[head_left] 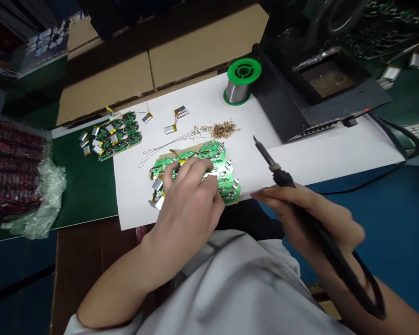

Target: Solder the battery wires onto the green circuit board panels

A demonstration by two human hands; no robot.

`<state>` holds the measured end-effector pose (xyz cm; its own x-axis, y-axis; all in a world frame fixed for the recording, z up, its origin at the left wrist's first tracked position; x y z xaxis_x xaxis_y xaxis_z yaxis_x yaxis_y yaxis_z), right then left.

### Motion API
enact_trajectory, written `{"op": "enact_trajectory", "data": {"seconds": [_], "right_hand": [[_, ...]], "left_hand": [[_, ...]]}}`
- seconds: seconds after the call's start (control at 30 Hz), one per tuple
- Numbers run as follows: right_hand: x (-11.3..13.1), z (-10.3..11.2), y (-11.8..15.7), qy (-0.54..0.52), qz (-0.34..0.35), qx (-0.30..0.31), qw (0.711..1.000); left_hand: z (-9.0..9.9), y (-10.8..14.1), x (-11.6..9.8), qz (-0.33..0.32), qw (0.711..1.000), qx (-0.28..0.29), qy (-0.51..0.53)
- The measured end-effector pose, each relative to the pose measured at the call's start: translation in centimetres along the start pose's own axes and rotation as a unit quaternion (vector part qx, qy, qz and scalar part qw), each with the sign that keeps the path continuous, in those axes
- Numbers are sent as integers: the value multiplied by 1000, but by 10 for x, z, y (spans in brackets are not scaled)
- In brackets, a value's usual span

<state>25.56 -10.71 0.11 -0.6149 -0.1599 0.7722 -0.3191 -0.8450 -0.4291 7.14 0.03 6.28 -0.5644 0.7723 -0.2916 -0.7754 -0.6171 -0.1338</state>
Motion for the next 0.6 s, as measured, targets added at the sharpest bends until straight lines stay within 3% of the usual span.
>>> {"op": "enact_trajectory", "data": {"seconds": [0.13, 0.23, 0.6], "right_hand": [[-10, -23, -6, -66, 18, 52, 996], [-11, -29, -9, -65, 37, 72, 995], [-16, -31, -9, 29, 93, 49, 994]], "left_hand": [[0, -1, 0, -2, 1000, 1, 2], [-1, 0, 1, -2, 1000, -3, 8], [1, 4, 2, 20, 998, 3, 52]]}}
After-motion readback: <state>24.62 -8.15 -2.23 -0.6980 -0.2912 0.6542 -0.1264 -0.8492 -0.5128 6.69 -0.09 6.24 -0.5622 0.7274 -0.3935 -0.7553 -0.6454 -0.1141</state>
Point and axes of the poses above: each hand's wrist, its own y-axis away from the middle knuckle, its own z-axis out of the back of the hand, x = y × z, the point moved 1 cm from there along -y, towards the middle knuckle, and after that the axes turned 6 degrees about -z, right-handed, at the moved point
